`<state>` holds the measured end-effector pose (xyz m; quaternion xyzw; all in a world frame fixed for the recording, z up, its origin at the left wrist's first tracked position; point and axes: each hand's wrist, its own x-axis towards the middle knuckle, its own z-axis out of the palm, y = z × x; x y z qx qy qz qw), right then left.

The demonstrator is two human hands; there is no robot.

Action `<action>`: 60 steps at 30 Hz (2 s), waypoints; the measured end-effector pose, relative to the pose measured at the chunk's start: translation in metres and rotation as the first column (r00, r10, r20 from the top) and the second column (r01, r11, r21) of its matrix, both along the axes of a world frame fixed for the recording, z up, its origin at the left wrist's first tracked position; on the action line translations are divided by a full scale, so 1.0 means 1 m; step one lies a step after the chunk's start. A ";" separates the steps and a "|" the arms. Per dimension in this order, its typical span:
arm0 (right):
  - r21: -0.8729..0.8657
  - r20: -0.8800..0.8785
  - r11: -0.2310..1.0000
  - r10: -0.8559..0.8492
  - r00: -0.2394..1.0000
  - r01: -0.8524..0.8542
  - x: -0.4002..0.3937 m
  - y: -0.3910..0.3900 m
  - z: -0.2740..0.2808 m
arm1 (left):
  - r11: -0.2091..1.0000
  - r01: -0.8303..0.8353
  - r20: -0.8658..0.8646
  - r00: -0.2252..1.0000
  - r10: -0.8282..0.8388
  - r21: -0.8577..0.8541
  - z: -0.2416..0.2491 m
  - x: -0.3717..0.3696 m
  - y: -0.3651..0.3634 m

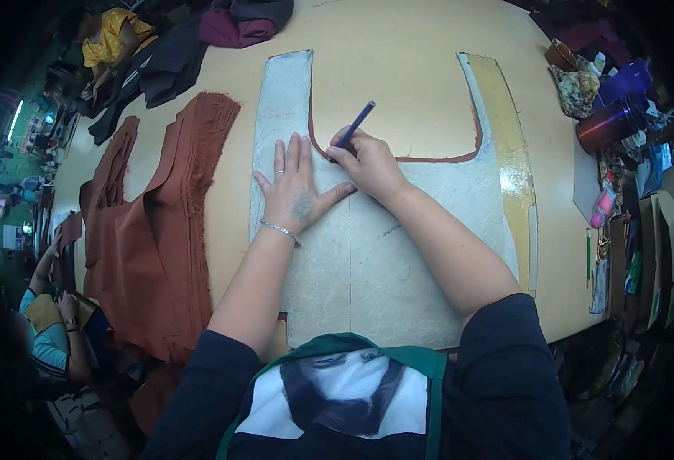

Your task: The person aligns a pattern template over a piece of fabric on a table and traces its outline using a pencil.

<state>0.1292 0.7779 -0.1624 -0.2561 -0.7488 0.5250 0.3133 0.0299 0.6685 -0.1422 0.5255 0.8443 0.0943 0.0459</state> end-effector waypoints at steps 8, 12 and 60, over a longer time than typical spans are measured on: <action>0.100 0.089 0.995 0.016 0.996 -0.025 0.013 -0.003 0.009 | 0.998 -0.021 0.005 1.000 0.021 -0.052 -0.001 0.002 0.002; 0.001 0.222 0.994 0.108 0.969 -0.111 0.026 0.012 0.027 | 1.000 -0.024 0.008 1.000 0.024 -0.021 0.000 0.002 0.001; 0.219 0.106 0.970 -0.128 0.986 0.103 -0.047 0.002 0.020 | 0.999 -0.028 0.026 0.999 0.029 -0.043 0.001 0.003 0.003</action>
